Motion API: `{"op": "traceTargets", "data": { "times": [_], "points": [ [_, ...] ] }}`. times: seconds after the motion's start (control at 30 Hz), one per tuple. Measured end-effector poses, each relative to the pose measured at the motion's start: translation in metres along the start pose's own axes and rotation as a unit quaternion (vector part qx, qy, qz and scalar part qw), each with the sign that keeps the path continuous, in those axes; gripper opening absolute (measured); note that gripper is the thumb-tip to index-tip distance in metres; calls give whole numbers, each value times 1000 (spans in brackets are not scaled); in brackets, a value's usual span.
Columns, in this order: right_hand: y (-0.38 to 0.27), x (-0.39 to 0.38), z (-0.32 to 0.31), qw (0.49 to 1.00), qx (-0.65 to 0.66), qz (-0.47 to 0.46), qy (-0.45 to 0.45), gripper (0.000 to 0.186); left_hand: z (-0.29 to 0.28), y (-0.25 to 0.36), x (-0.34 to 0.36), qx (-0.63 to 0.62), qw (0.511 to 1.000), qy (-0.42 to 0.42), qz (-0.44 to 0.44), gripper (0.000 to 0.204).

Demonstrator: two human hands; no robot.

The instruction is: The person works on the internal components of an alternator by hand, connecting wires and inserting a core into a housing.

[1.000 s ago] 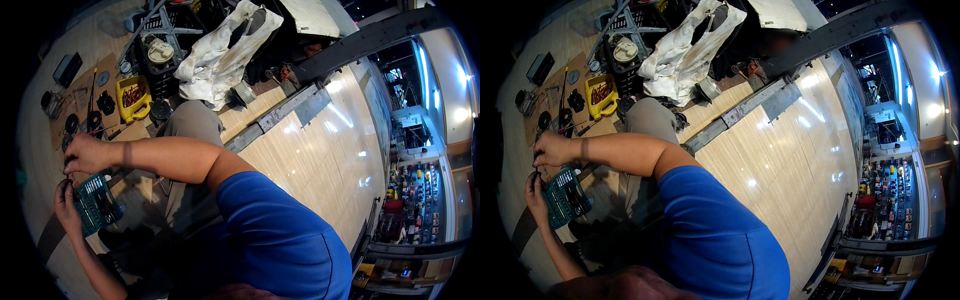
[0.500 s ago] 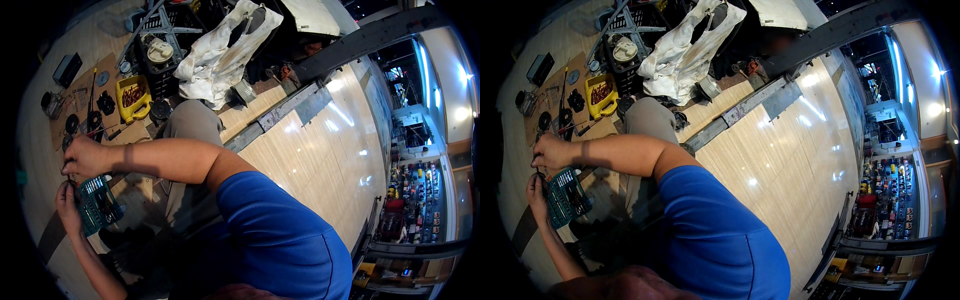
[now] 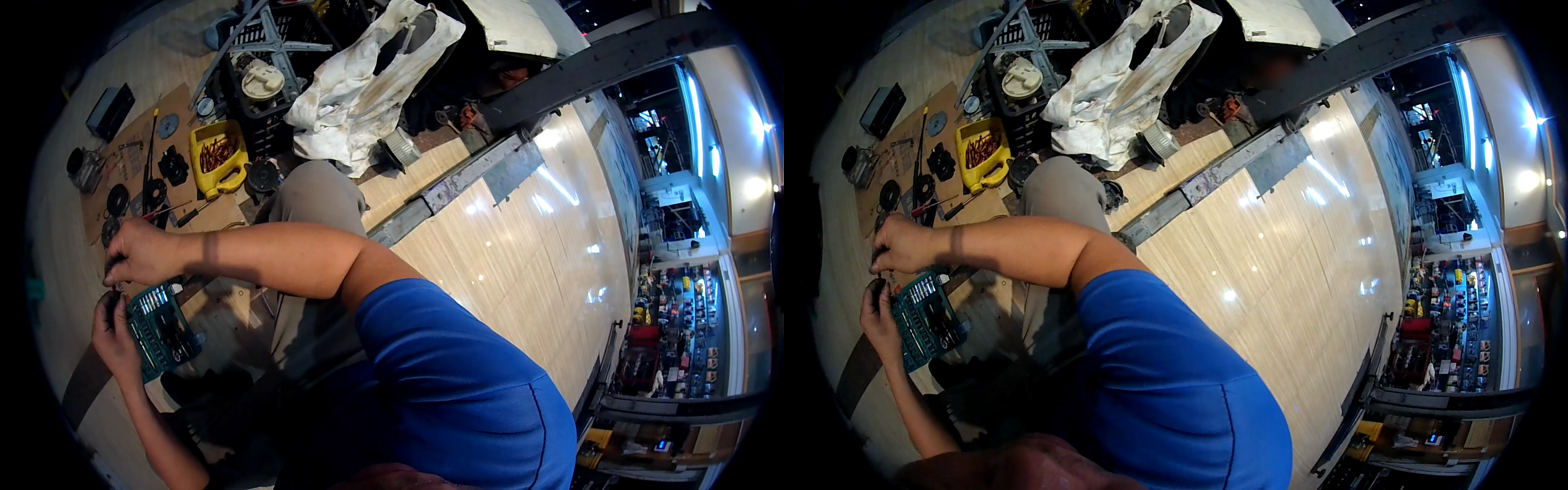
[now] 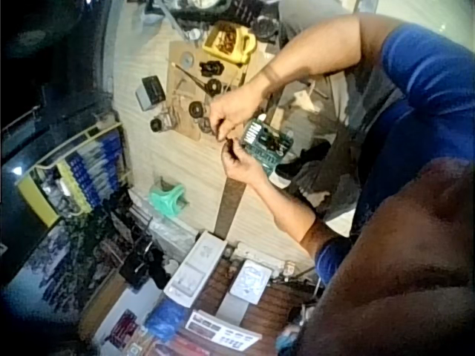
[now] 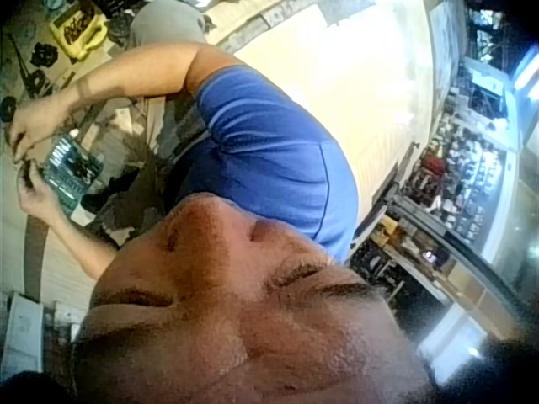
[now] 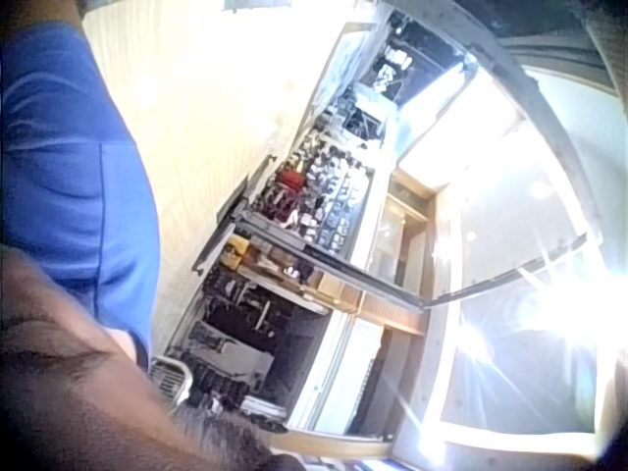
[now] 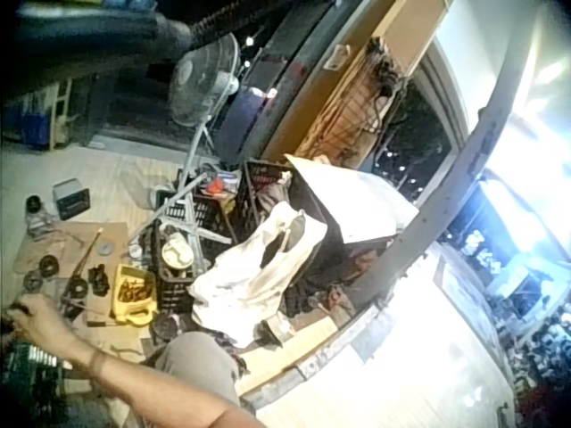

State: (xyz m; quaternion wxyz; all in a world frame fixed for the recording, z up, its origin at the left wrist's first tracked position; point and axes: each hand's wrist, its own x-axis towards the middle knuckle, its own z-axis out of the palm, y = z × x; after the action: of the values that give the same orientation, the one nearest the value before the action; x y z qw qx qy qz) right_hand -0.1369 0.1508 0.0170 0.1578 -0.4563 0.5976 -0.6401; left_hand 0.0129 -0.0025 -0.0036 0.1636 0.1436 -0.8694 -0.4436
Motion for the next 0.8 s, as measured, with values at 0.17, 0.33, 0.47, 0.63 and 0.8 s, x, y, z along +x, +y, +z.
{"op": "traceTargets", "data": {
  "times": [0.17, 0.33, 0.47, 0.63, 0.8],
  "points": [
    [5, 2, 0, 999, -14, -28, -15, 19, -3, 6, -2, 54, 997, 11, 44, 21],
    [-2, 3, -4, 999, -25, -37, -30, 21, -19, -5, 0, -131, 982, -100, -95, 26],
    [4, 3, 1, 995, -89, -54, 3, 24, -18, -8, 3, -286, 927, -170, -171, 26],
    [2, 3, 2, 995, -91, -15, 35, 28, -3, -1, -2, -69, 997, -25, -23, 26],
    [8, 4, 2, 999, 33, 24, 8, 22, -4, 13, -3, -26, 998, -17, -57, 25]
  ]
}}
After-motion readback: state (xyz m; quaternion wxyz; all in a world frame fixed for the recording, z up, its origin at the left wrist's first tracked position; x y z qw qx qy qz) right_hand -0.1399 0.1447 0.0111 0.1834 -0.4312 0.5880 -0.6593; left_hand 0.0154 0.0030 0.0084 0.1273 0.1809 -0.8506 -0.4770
